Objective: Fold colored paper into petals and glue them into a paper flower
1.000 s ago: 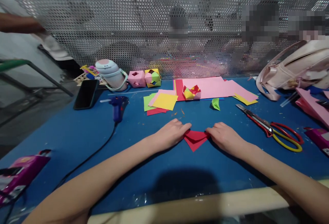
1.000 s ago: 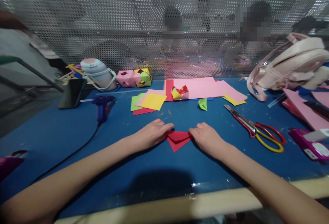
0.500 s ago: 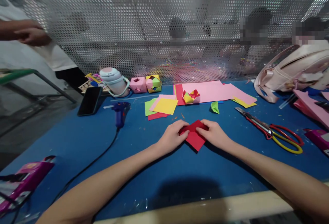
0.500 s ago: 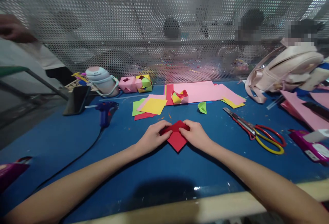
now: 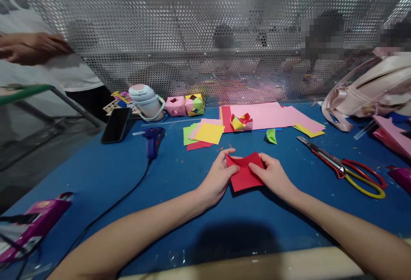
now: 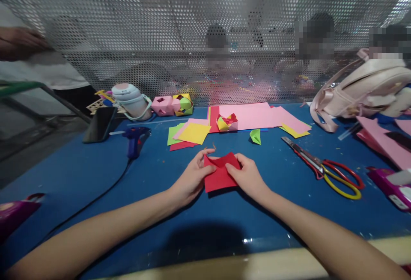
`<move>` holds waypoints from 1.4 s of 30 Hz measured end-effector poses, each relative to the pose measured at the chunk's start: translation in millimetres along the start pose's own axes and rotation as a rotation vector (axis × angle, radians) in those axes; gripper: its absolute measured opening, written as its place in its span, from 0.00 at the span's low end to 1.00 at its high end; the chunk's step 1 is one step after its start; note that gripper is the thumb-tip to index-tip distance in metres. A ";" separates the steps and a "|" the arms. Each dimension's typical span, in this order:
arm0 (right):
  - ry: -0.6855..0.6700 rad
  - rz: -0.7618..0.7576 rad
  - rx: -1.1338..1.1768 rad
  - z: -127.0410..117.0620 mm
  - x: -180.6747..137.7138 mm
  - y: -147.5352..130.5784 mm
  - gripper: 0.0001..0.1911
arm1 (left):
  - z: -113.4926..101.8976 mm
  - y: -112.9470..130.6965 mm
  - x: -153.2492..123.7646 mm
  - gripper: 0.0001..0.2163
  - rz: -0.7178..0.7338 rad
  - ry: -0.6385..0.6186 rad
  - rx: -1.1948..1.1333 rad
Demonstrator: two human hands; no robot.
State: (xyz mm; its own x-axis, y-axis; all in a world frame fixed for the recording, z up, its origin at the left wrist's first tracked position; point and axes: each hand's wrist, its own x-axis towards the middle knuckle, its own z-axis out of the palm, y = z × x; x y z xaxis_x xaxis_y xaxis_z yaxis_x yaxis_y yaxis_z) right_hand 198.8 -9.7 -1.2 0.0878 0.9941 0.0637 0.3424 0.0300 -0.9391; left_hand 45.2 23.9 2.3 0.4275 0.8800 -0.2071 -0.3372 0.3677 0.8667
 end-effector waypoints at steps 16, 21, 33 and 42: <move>-0.007 0.050 0.197 5.9 -2.6 1.3 0.11 | -2.0 -8.2 -1.1 0.14 0.043 -0.020 0.157; -0.010 0.081 0.242 6.7 -3.8 2.1 0.11 | -1.6 -7.4 -1.1 0.14 0.055 0.008 0.246; -0.034 0.117 0.243 6.3 -3.9 2.2 0.09 | -2.0 -5.5 -3.6 0.13 0.125 -0.010 0.451; 0.010 0.105 0.268 5.3 -1.8 4.9 0.09 | -2.8 -7.1 -1.0 0.13 0.122 -0.008 0.435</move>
State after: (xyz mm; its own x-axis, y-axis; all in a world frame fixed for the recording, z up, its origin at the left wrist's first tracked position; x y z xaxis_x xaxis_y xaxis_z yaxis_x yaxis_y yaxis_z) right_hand 195.4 -10.9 -7.7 0.1198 0.9921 -0.0369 0.0714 -0.0457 -0.9964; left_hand 44.8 21.2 -4.9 0.4137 0.9060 -0.0892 -0.0028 0.0992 0.9951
